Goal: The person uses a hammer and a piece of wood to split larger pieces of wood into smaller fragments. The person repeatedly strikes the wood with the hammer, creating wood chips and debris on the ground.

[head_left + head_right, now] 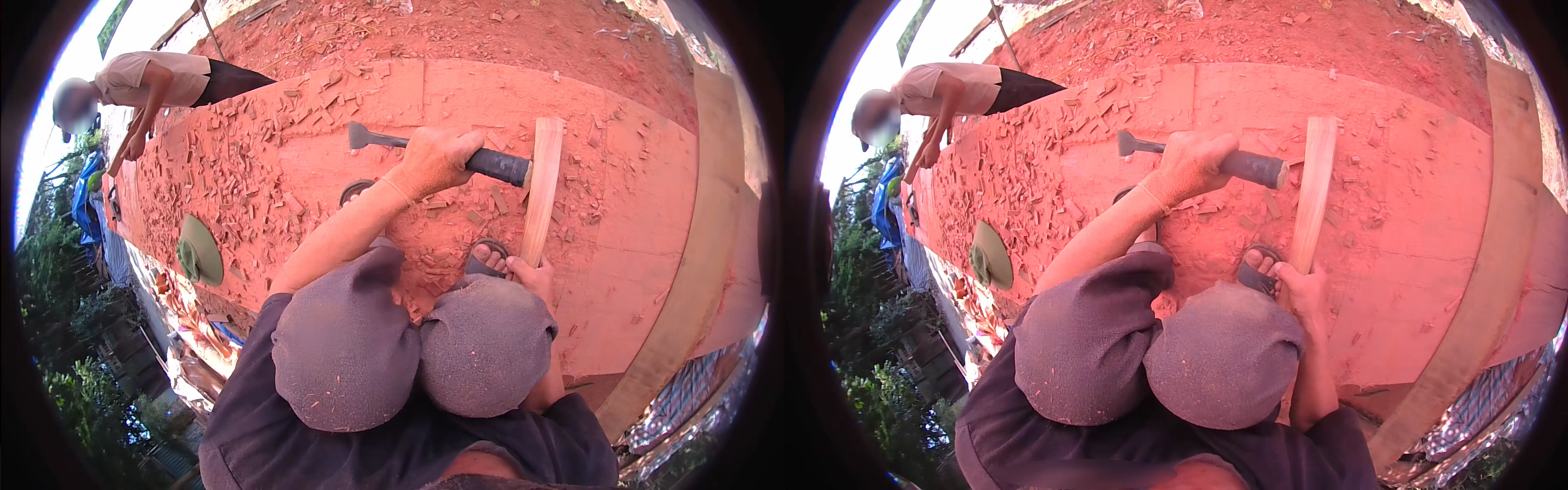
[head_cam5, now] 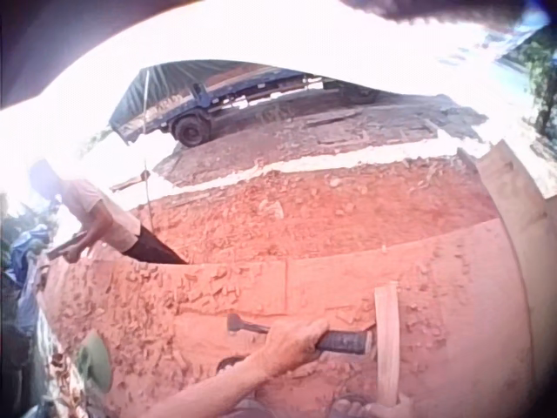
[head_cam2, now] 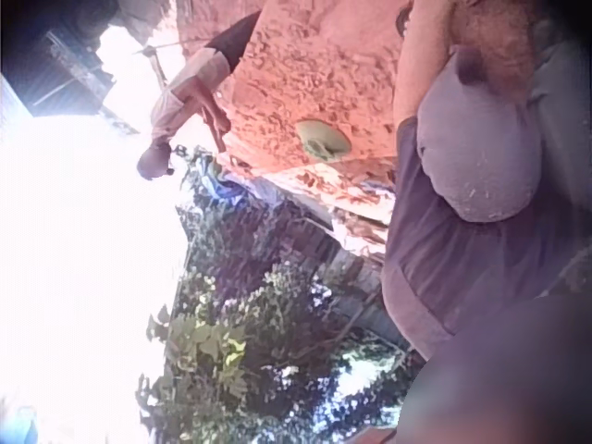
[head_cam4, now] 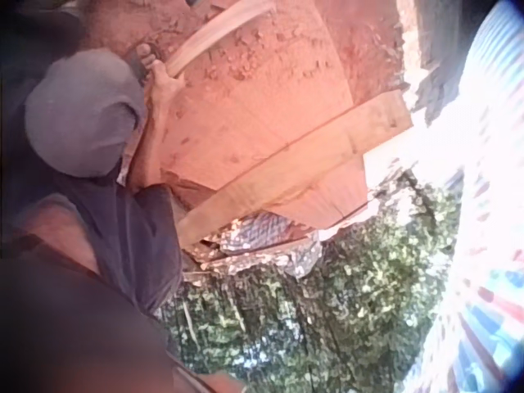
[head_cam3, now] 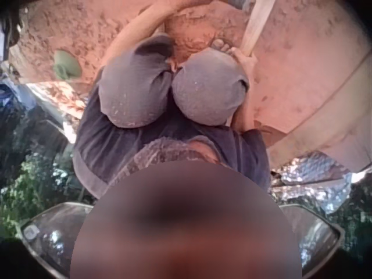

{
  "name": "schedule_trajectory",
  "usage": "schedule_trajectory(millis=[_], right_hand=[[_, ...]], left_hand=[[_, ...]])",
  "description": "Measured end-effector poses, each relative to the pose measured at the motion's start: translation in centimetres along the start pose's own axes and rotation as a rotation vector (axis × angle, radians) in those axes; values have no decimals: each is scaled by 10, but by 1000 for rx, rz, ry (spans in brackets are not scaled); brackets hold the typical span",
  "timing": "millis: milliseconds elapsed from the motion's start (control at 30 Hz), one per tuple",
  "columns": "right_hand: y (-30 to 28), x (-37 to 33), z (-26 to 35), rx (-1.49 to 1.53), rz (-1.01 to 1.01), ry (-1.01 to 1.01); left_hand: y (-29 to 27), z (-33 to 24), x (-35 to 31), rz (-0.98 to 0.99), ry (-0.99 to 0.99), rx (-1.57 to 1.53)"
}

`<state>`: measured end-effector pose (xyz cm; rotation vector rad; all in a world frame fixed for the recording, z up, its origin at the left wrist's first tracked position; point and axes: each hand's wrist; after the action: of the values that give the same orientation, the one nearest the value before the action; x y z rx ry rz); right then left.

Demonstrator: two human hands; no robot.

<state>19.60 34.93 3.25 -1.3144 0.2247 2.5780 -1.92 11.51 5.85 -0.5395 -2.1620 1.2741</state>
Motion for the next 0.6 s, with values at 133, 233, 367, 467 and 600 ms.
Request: schedule_trajectory(millis=[133,233,367,467,600], right_hand=[[0,-2,-3,33,-52,-19],[2,-10,1,104,-146,-3],[4,-25,6,205,-287,73],[13,-31,7,236,-332,94],[32,-30,4,254,-438,55]], left_hand=[[25,29,32,-31,-43,-101],[47,-12,61,-34,42,-495],[52,-80,90,-57,283,-819],[40,-80,83,-71,188,-641],[40,-45,77,-94,73,-576]])
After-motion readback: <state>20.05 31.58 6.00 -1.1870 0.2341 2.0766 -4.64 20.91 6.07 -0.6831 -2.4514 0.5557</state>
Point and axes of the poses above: each hand's wrist, its own x-axis towards the middle knuckle, its own y-axis out of the palm, z = x × y, and after that the axes turned 2 degrees about -z, right-handed
